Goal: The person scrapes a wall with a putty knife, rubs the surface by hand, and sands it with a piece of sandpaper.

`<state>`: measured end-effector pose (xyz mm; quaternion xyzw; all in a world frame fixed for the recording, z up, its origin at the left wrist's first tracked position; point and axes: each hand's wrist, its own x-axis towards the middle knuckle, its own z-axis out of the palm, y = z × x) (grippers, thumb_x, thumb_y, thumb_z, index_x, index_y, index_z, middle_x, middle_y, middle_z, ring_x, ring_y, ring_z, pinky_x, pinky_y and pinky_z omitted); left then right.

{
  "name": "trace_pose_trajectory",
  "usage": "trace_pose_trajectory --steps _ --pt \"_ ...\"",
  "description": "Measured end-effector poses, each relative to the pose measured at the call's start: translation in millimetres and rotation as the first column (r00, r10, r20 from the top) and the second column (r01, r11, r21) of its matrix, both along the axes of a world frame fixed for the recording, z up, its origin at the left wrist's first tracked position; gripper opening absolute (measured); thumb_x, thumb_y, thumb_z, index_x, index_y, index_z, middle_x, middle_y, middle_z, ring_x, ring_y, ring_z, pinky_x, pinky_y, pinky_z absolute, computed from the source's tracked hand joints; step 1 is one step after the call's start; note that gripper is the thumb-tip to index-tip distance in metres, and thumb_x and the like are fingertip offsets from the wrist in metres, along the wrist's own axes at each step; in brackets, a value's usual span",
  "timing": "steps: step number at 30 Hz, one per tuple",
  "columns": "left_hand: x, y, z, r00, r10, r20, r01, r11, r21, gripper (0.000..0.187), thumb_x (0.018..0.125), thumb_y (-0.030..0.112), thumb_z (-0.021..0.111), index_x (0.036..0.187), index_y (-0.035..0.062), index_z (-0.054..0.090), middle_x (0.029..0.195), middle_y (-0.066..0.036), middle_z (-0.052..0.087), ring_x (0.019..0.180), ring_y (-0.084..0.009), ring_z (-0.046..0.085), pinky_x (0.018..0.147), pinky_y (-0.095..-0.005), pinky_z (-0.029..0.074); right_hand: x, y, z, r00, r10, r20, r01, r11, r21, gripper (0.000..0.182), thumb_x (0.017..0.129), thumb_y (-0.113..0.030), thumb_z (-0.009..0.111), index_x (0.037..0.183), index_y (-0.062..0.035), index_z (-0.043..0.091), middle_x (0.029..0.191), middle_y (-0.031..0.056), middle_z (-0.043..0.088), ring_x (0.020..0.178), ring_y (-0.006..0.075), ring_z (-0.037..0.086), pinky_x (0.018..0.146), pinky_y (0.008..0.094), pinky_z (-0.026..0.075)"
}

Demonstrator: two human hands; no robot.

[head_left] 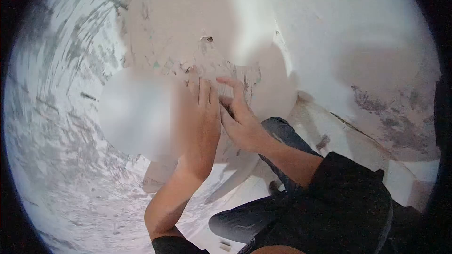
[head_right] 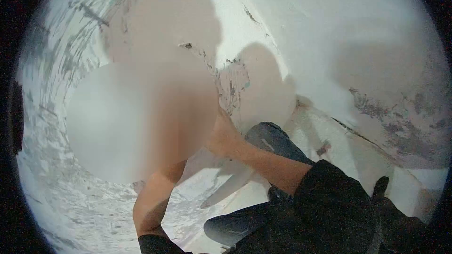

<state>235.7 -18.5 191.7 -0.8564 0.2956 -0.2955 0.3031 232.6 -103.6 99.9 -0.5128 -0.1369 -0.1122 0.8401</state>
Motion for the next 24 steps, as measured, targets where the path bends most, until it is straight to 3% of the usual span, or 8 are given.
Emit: trace_pose_trajectory --steps 1,3,6,9,10,14,16,24 --pt "5 -3 0 1.0 0.006 -0.005 -0.006 1.0 0.018 0.035 0.081 0.015 0.059 0.113 0.0008 0.06 0.121 -0.01 0.059 0.129 -0.0257 0.047 0.109 -0.0391 0.036 4 -5 -5 1.0 0.006 -0.005 -0.006 1.0 0.018 0.034 0.098 -0.007 0.041 0.132 -0.0011 0.038 0.11 0.0268 0.061 0.106 0.0327 0.062 0.094 0.0398 0.045" --pt "12 -11 -1 0.996 -0.041 0.083 0.031 0.992 0.121 0.03 0.08 0.017 0.059 0.106 0.0018 0.062 0.12 -0.011 0.06 0.128 -0.0265 0.047 0.11 -0.0399 0.036 14 -14 -14 0.999 -0.034 0.027 0.039 0.974 -0.223 0.03 0.095 -0.008 0.046 0.122 0.0029 0.049 0.108 0.0239 0.063 0.1 0.0312 0.063 0.091 0.04 0.046" --pt "30 -17 -12 0.991 -0.133 0.013 0.129 0.979 0.155 0.031 0.08 0.016 0.059 0.107 0.0017 0.062 0.12 -0.012 0.06 0.129 -0.0273 0.046 0.112 -0.0409 0.035 42 -25 -26 0.974 -0.16 0.162 0.182 0.975 -0.13 0.024 0.091 -0.008 0.049 0.11 0.0048 0.057 0.1 0.0225 0.064 0.091 0.03 0.064 0.084 0.041 0.048" --pt "51 -20 -8 0.98 -0.186 -0.077 0.187 0.982 0.011 0.023 0.077 0.013 0.058 0.098 0.0025 0.06 0.109 -0.014 0.06 0.118 -0.0299 0.051 0.105 -0.0429 0.039 50 -48 -4 0.998 -0.044 0.048 0.054 0.968 -0.243 0.022 0.088 -0.006 0.05 0.107 0.0036 0.058 0.091 0.0222 0.065 0.083 0.0296 0.064 0.08 0.0416 0.049" --pt "57 -22 -6 0.971 -0.205 -0.12 0.195 0.976 -0.092 0.02 0.076 0.013 0.059 0.094 0.0029 0.058 0.104 -0.014 0.059 0.112 -0.0307 0.053 0.103 -0.0434 0.04 55 -50 -4 0.998 -0.036 0.051 0.047 0.97 -0.238 0.022 0.088 -0.006 0.05 0.107 0.0036 0.058 0.091 0.0222 0.065 0.083 0.0296 0.064 0.08 0.0416 0.049" --pt "68 -29 -9 0.976 -0.187 -0.113 0.176 0.979 -0.101 0.016 0.074 0.013 0.06 0.086 0.0046 0.055 0.096 -0.013 0.058 0.1 -0.0308 0.056 0.097 -0.0433 0.043 63 -49 -8 0.996 -0.061 0.064 0.07 0.986 -0.151 0.019 0.089 -0.006 0.05 0.102 0.0041 0.058 0.087 0.0213 0.064 0.079 0.0277 0.064 0.077 0.0393 0.05" --pt "76 -30 -11 0.955 -0.289 -0.062 0.284 0.955 -0.079 0.018 0.074 0.017 0.06 0.088 0.0051 0.057 0.089 -0.009 0.055 0.096 -0.0257 0.055 0.094 -0.0371 0.044 65 -46 -12 0.995 -0.085 0.045 0.089 0.989 -0.119 0.018 0.089 -0.006 0.05 0.101 0.0045 0.058 0.086 0.021 0.064 0.078 0.0271 0.064 0.075 0.0384 0.05" --pt "93 -34 -16 0.939 -0.343 0.019 0.343 0.937 -0.068 0.016 0.073 0.018 0.06 0.083 0.0059 0.059 0.089 -0.009 0.059 0.098 -0.0251 0.056 0.094 -0.0371 0.044 74 -36 -11 0.955 -0.275 0.109 0.284 0.956 -0.077 0.014 0.089 -0.006 0.052 0.095 0.0053 0.056 0.075 0.021 0.059 0.066 0.0294 0.062 0.063 0.039 0.047"
